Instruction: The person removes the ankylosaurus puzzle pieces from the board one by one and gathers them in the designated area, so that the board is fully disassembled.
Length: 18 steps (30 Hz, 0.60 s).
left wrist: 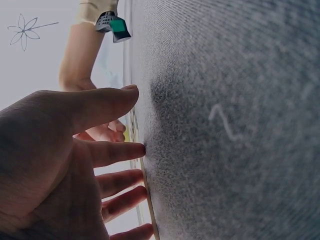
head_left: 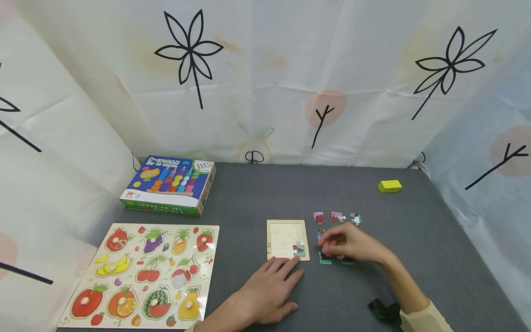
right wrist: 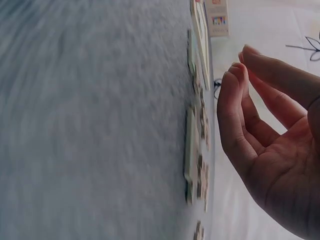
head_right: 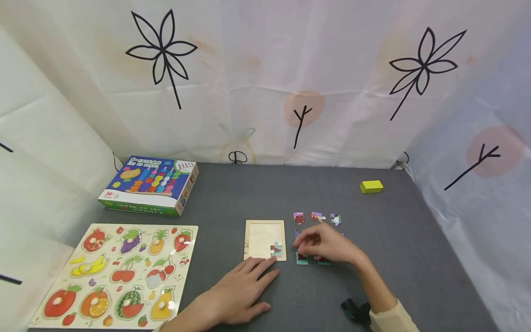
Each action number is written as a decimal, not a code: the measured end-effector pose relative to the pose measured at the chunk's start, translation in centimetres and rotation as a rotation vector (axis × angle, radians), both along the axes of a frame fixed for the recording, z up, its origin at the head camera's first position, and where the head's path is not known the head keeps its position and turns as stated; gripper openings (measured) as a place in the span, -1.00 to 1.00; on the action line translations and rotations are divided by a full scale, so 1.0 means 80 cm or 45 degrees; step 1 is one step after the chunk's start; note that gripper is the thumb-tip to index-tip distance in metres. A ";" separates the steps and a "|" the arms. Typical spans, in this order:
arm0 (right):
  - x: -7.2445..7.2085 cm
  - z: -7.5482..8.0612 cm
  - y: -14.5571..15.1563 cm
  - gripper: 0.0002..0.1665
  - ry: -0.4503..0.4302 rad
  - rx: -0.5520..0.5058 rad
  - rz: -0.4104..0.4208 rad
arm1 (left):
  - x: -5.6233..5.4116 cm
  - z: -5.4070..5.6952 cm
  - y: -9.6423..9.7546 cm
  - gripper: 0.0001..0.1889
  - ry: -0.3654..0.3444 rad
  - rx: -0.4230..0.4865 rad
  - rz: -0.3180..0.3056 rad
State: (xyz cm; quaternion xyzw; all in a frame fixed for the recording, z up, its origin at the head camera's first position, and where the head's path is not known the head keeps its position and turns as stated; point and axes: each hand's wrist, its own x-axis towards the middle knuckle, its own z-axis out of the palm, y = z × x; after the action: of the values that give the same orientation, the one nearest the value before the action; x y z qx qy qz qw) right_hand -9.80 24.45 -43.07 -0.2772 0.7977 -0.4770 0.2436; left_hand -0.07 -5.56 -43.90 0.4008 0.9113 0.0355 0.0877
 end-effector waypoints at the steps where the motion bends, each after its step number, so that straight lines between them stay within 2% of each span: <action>1: -0.001 -0.001 -0.003 -0.80 0.010 0.009 -0.002 | 0.000 0.000 0.000 -0.26 0.000 -0.001 0.001; 8: -0.005 -0.003 -0.029 -0.78 0.048 0.037 0.006 | 0.000 0.001 0.000 -0.26 -0.020 0.002 0.007; 18: -0.011 -0.003 -0.057 -0.74 -0.008 0.076 0.017 | 0.001 0.000 -0.001 -0.28 0.023 0.006 -0.007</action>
State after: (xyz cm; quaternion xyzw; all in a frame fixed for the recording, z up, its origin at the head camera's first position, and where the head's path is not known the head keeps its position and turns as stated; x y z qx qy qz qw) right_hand -10.70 19.92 -43.31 -0.2736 0.8089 -0.4522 0.2576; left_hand 0.02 -5.68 -43.92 0.4040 0.9108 0.0336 0.0786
